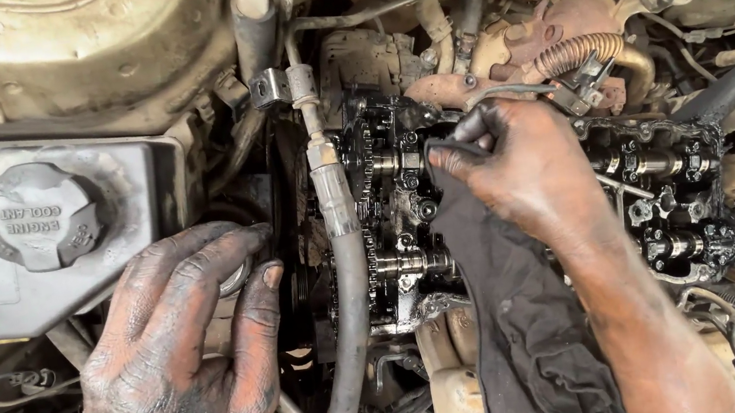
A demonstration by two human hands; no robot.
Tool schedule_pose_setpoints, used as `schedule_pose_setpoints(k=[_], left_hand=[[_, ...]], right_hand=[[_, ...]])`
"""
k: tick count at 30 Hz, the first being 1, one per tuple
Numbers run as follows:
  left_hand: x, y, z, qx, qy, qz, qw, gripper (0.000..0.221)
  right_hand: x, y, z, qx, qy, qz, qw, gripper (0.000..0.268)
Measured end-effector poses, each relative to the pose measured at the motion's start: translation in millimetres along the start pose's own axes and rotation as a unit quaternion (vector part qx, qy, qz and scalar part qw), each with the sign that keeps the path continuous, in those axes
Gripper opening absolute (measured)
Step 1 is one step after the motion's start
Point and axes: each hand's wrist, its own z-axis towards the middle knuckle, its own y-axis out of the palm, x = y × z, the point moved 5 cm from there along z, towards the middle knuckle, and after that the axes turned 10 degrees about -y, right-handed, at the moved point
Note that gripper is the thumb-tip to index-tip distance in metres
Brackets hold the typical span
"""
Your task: The recorder is cleaning and inspecting the camshaft and cylinder head area of an internal combustion engine.
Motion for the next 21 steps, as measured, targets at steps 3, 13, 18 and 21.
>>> schedule_pose_setpoints(k=[3,13,18,21], left_hand=[[0.8,0.3,-0.1,0.001,0.003,0.004,1.0,0.024],[-2.4,-5.3,-6.1,0.024,0.048,-0.016,0.998,0.023],[2.4,-11.6,-10.7,0.033,0.103,-0.062,0.992,0.029],[-1.5,-4.5,-17.0,0.025,0.172,-0.103,0.979,0.031]], right_hand=[[2.0,-1.6,5.4,0.05,-0.115,0.007,0.992,0.032],[3.2,-7.2,-4.5,0.069,-0.123,-0.07,0.987,0.034],[-19.7,-47.7,-68.2,0.136,-0.148,-0.011,0.979,0.029],[-41.3,-82.3,-156.8,0.221,-0.139,0.01,0.965,0.03]])
